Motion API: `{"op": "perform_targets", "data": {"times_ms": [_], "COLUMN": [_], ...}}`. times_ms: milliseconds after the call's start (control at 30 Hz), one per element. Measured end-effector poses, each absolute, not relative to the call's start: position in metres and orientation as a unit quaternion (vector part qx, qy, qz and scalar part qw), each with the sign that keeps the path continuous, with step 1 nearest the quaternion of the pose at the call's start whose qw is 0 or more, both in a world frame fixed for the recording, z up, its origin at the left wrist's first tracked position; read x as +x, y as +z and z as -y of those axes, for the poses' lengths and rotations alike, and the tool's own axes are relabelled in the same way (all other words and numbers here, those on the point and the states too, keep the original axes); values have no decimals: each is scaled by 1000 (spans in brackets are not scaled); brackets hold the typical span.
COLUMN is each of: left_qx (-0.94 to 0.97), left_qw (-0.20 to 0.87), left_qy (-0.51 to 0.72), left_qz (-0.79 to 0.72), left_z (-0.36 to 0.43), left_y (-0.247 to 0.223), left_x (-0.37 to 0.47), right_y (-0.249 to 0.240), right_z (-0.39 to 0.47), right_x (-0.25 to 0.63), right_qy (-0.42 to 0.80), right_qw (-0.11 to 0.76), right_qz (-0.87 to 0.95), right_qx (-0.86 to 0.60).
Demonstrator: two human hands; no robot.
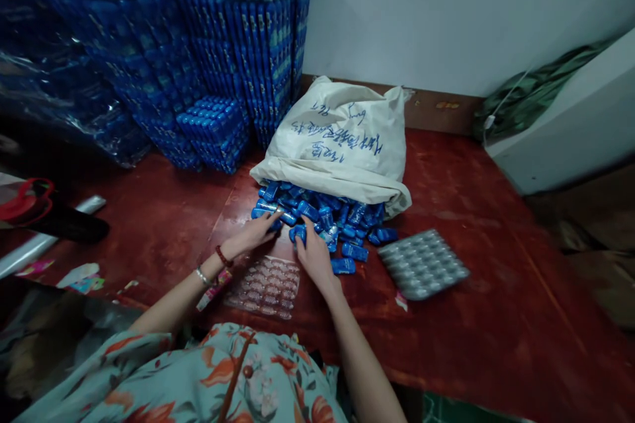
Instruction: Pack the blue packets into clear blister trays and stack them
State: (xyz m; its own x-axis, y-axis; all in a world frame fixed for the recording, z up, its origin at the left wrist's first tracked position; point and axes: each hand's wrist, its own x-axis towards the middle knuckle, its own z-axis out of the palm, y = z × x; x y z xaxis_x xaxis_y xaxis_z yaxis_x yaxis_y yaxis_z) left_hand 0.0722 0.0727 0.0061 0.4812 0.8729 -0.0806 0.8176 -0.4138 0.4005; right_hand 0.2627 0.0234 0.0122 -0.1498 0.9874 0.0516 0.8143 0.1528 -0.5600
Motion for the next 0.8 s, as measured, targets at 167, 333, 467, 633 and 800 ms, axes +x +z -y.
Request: {"op": "perform_targets", "data": {"times_ms": [167,333,467,633,800], "left_qx": [777,707,700,709,714], "left_qw": [372,436,433,424,409], "left_qy": [254,294,291,278,267], "left_qz": [-440,-473,-488,-489,-500], "left_z": [-51,-19,-9,-14,-17], "left_y": [5,-8,-14,-9,-8], "left_x": [32,20,18,16,15], "right_y": [-9,-19,-17,-22,-23], "right_z": [7,25,27,29,34], "right_x": [263,249,247,249,252], "right_qy": [565,611,604,604,529], "right_qw": [403,453,461,427,432], "right_qz": [454,323,314,360,414], "right_qx": [-558,-564,-569,-568,-602]}}
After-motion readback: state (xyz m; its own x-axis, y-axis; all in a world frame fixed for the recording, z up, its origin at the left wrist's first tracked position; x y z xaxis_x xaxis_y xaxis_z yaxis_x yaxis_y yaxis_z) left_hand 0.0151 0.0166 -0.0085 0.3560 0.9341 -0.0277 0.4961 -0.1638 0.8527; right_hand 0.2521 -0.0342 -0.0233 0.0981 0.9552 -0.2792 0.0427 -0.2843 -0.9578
